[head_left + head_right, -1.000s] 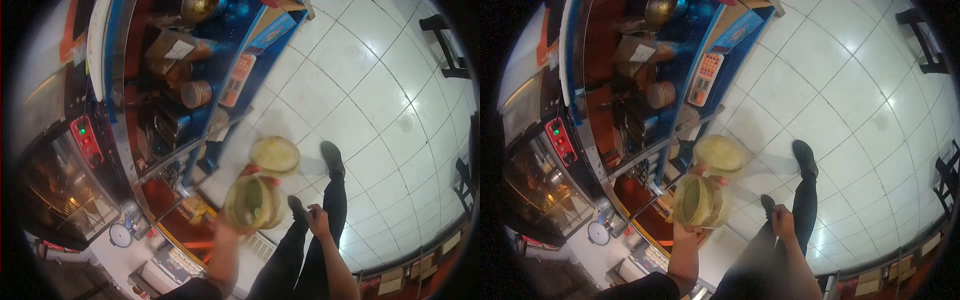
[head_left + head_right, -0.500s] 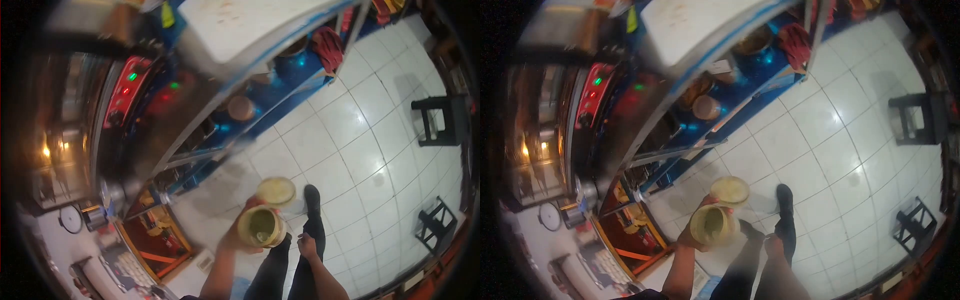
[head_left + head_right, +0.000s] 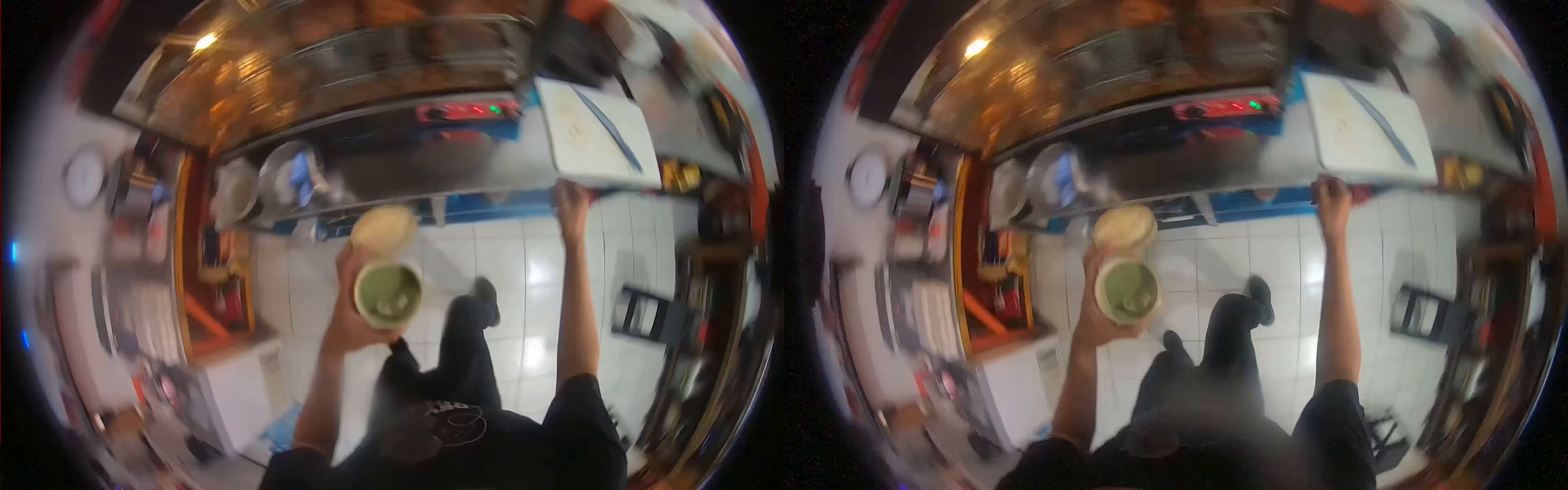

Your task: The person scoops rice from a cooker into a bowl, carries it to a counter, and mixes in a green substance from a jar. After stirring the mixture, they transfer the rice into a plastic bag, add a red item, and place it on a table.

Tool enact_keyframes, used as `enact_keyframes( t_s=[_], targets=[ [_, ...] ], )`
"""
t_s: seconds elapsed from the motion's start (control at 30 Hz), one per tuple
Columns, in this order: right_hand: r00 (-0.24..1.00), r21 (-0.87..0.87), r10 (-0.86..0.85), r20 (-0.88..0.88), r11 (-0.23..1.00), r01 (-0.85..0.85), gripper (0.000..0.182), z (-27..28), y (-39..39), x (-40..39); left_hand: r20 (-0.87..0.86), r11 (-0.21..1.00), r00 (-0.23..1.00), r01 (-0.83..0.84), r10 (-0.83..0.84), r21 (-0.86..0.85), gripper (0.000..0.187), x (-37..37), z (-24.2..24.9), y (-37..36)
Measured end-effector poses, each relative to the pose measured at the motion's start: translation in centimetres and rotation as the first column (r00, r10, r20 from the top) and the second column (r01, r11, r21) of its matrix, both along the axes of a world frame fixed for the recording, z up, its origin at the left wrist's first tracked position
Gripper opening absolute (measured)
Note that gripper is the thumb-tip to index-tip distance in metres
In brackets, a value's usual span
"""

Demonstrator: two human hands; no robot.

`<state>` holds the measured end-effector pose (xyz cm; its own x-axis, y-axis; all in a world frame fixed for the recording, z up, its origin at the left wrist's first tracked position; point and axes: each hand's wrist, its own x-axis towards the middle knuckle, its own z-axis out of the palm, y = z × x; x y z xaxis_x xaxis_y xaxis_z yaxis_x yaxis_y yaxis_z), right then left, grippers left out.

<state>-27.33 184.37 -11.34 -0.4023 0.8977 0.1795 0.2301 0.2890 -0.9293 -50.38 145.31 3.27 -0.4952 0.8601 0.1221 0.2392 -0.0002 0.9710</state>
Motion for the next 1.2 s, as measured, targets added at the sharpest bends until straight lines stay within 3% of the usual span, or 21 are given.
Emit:
enact_keyframes(
  t_s=[0.03, 0.1, 0.13, 0.17, 0.2, 0.23, 0.27, 0.3, 0.37, 0.4, 0.43, 0.5, 0.53, 0.63, 0.73, 0.83, 1.0, 1.2],
  targets=[
    [0.996, -0.104, 0.014, -0.087, 0.994, -0.023, 0.019, 1.4, 4.1, -3.5, -0.157, 0.997, 0.985, -0.073, 0.071, -0.008, 0.115, -1.2, 1.8, 0.3],
    [0.997, 0.180, 0.065, 0.042, 0.981, -0.071, 0.021, 0.6, 13.2, -9.9, -0.401, 0.980, 0.900, -0.198, 0.171, -0.026, 0.120, -3.4, 5.5, 1.1],
    [0.979, 0.194, 0.036, 0.201, 0.978, -0.076, 0.027, -0.1, 16.5, -12.4, -0.322, 0.969, 0.917, -0.246, 0.235, 0.006, 0.118, -4.3, 6.4, 1.8],
    [0.960, 0.196, 0.023, 0.280, 0.977, -0.081, 0.029, -2.4, 21.5, -15.0, -0.353, 0.951, 0.886, -0.308, 0.299, 0.034, 0.118, -5.3, 7.4, 3.2],
    [0.904, 0.470, -0.128, 0.407, 0.878, -0.088, 0.030, -1.6, 22.6, -17.1, -0.291, 0.930, 0.883, -0.350, 0.368, 0.113, 0.117, -5.1, 8.8, 3.8],
    [0.982, 0.743, -0.060, 0.178, 0.663, -0.094, 0.030, -4.8, 26.5, -18.5, -0.220, 0.900, 0.877, -0.389, 0.427, 0.197, 0.117, -5.4, 9.8, 4.8],
    [0.992, 0.615, 0.117, 0.043, 0.779, -0.118, 0.031, -5.5, 28.7, -20.1, -0.329, 0.881, 0.819, -0.412, 0.471, 0.235, 0.118, -5.8, 10.9, 5.6],
    [0.989, 0.588, 0.137, 0.061, 0.795, -0.147, 0.031, -5.8, 30.0, -21.6, -0.333, 0.849, 0.782, -0.460, 0.526, 0.260, 0.118, -6.3, 11.5, 6.1],
    [0.956, 0.512, -0.004, 0.294, 0.845, -0.154, 0.031, -5.7, 30.9, -23.8, -0.371, 0.804, 0.713, -0.528, 0.595, 0.275, 0.117, -6.9, 12.0, 7.0],
    [0.927, 0.475, -0.041, 0.373, 0.866, -0.153, 0.031, -5.5, 31.8, -24.1, -0.287, 0.797, 0.745, -0.579, 0.602, 0.170, 0.116, -6.2, 12.0, 7.5],
    [0.905, 0.458, -0.045, 0.422, 0.872, -0.170, 0.031, -5.1, 31.8, -24.8, -0.277, 0.758, 0.708, -0.629, 0.650, 0.173, 0.116, -5.8, 12.9, 7.8],
    [0.874, 0.442, -0.061, 0.483, 0.878, -0.183, 0.031, -5.0, 31.9, -25.6, -0.486, 0.740, 0.607, -0.659, 0.629, 0.136, 0.126, -5.5, 13.7, 8.4],
    [0.862, 0.436, -0.066, 0.503, 0.880, -0.187, 0.031, -5.2, 32.0, -25.6, -0.391, 0.735, 0.644, -0.662, 0.658, 0.147, 0.124, -5.2, 13.4, 8.4],
    [0.842, 0.417, -0.070, 0.535, 0.888, -0.192, 0.031, -5.1, 31.7, -25.8, -0.412, 0.664, 0.565, -0.734, 0.715, 0.144, 0.121, -4.6, 12.9, 7.8],
    [0.828, 0.403, -0.084, 0.555, 0.898, -0.179, 0.030, -5.2, 31.4, -25.6, -0.370, 0.638, 0.568, -0.764, 0.735, 0.093, 0.119, -3.6, 12.9, 6.6],
    [0.824, 0.391, -0.081, 0.561, 0.903, -0.177, 0.030, -5.2, 31.5, -25.5, -0.473, 0.575, 0.521, -0.818, 0.711, -0.038, 0.119, -2.3, 12.0, 4.7],
    [0.807, 0.373, -0.076, 0.586, 0.909, -0.185, 0.030, -4.7, 31.4, -24.5, -0.243, 0.474, 0.462, -0.881, 0.853, -0.013, 0.118, -1.5, 10.8, 3.2],
    [0.800, 0.375, -0.107, 0.590, 0.914, -0.155, 0.030, -5.0, 30.5, -22.9, -0.284, 0.516, 0.497, -0.857, 0.820, -0.010, 0.114, -5.6, 10.2, 0.9]
  ],
)
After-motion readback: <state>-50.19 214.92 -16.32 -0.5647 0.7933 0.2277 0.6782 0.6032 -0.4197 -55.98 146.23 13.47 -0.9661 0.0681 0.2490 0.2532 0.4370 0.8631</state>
